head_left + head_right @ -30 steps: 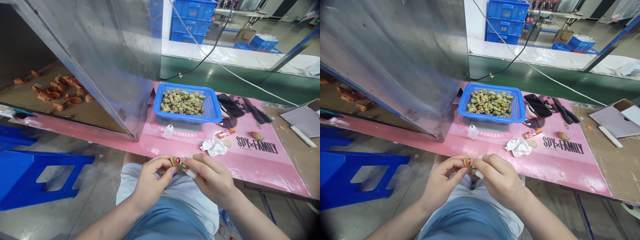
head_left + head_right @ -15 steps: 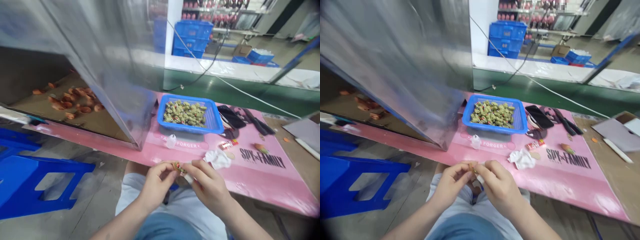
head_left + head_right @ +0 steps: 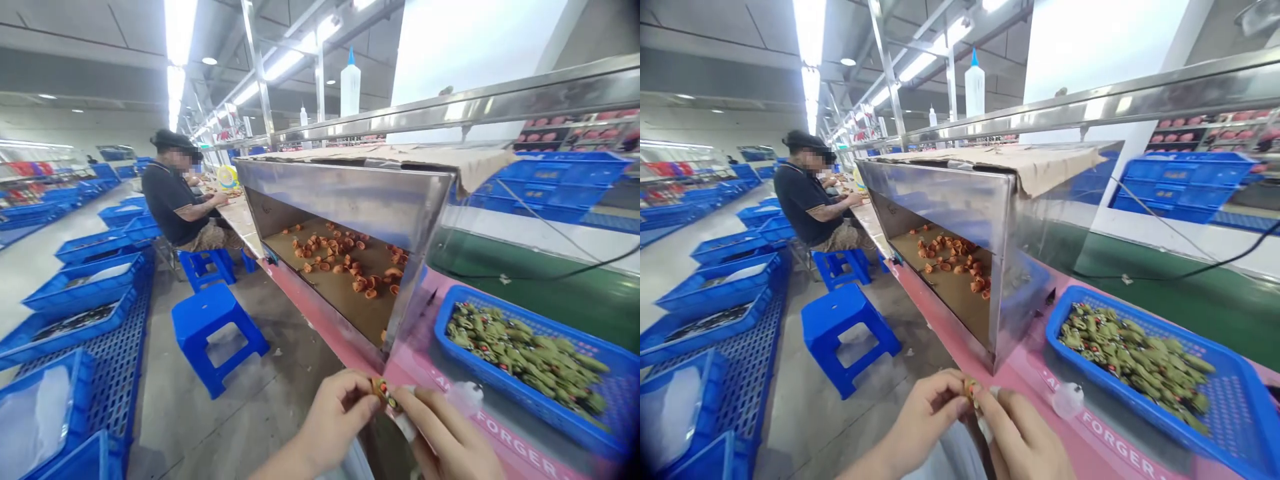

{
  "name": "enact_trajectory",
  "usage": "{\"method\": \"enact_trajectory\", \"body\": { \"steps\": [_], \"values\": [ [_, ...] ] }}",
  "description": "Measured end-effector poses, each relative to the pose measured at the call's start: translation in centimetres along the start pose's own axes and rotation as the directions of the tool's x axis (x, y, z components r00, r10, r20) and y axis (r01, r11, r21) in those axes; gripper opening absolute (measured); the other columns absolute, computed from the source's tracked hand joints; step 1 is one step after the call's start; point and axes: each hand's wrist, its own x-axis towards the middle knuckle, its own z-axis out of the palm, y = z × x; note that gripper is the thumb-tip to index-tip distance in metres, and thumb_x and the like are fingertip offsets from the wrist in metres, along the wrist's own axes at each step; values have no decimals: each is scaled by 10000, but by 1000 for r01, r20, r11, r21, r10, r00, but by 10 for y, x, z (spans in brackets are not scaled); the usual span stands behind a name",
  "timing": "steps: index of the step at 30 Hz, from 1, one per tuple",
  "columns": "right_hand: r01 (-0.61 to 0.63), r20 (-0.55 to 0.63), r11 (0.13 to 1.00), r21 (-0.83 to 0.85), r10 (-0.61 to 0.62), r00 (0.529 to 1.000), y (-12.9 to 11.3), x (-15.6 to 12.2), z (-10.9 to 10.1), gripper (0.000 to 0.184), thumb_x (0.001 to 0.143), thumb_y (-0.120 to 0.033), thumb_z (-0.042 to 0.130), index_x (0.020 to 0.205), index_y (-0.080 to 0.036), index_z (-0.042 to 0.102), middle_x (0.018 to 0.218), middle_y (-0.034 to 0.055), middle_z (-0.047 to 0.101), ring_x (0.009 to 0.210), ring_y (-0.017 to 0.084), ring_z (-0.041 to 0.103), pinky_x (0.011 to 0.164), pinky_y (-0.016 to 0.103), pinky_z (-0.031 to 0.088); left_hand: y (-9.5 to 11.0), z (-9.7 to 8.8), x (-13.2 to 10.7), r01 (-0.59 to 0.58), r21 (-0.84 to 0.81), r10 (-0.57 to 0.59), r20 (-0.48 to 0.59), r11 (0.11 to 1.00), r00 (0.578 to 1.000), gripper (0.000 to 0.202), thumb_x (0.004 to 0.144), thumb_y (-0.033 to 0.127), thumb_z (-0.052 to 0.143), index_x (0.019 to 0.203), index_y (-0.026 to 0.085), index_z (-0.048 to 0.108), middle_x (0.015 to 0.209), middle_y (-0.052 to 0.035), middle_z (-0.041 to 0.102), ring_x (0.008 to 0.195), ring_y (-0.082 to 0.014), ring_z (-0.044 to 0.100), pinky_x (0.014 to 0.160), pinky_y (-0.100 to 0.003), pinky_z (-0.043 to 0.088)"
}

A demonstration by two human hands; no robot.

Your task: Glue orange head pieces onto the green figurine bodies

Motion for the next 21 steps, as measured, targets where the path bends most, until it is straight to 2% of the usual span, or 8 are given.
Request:
{"method": "enact_trajectory", "body": {
  "steps": [4,8,12,15,21],
  "values": [
    [-211,59,954,211,203,977,-7,9,-5,398,771,-32,358,1110,-208,469,885,47,551,805,97,558,682,165,474,5,-3,-1,36,73,-39,42,997,998,199,744,290,551,698,96,548,740,-66,574,646,-123,494,607,-249,406],
    [-356,189,892,277,313,931,-6,6,-9,463,736,1,358,1116,-235,479,912,31,541,813,106,537,695,210,463,-2,1,2,91,-11,-90,94,996,992,212,751,297,541,685,95,548,686,-49,566,639,-124,498,629,-259,422],
    [-480,227,820,312,426,876,-1,-3,-14,439,710,0,378,1046,-243,522,915,13,555,827,119,531,698,239,455,-12,10,6,128,-87,-116,138,988,984,209,750,282,548,658,94,563,665,-38,566,642,-113,500,641,-241,417],
    [-525,223,789,319,476,851,1,-8,-17,409,722,-12,395,1029,-244,533,892,6,557,793,112,528,678,235,453,-17,17,9,178,-107,-159,161,978,974,196,748,277,554,677,95,570,678,-33,569,647,-106,507,641,-232,428],
    [-519,239,803,294,464,853,5,-11,-24,396,755,-20,397,1071,-222,524,903,30,544,816,118,519,692,232,448,-19,24,13,242,-116,-220,177,963,959,194,738,288,564,694,99,553,705,-34,572,662,-107,516,648,-238,439]
  ]
}}
